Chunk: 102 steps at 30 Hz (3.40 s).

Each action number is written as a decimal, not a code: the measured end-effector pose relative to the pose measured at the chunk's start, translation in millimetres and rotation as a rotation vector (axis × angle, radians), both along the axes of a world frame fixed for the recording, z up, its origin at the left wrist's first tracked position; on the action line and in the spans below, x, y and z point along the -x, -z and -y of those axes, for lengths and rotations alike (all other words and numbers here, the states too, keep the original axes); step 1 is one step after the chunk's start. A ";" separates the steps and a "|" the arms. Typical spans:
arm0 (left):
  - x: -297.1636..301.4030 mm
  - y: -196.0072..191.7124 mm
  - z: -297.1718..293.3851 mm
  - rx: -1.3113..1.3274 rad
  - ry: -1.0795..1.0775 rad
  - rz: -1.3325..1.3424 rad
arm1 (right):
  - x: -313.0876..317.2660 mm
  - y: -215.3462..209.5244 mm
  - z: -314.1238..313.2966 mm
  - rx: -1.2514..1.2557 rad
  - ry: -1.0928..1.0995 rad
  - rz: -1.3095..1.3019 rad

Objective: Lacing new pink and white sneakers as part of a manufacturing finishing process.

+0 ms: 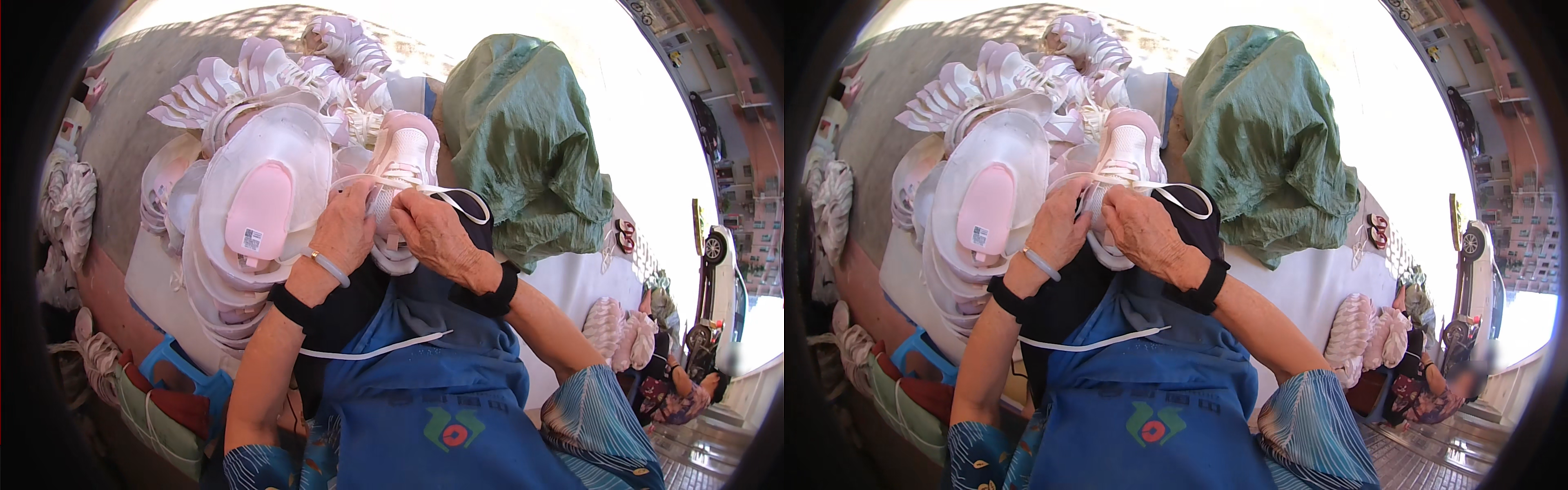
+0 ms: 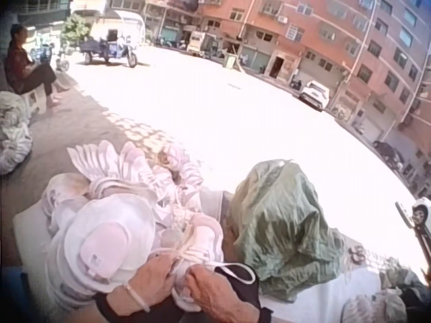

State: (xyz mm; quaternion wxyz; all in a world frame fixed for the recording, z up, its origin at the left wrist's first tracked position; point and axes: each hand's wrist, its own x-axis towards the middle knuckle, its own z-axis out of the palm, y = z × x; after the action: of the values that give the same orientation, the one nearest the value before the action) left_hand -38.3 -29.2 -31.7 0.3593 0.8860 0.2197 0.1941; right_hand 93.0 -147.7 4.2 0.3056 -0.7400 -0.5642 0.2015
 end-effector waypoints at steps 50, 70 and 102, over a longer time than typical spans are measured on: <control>14.2 -55.0 34.2 -0.254 0.504 -0.195 | -15.0 2.5 61.0 -0.001 -0.324 -0.420; 16.6 -41.9 40.9 0.075 0.073 -0.257 | -29.5 14.1 53.0 -0.006 0.127 -0.595; -29.1 -24.6 10.3 -0.145 0.018 -0.190 | -39.2 37.1 43.3 -0.062 0.155 -0.595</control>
State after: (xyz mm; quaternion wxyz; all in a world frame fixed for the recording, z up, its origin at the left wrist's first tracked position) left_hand -9.1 -39.5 -7.1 0.2736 0.9259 0.2303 0.1214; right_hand 132.2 -190.9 -33.0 0.4943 -0.6796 -0.3980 0.3679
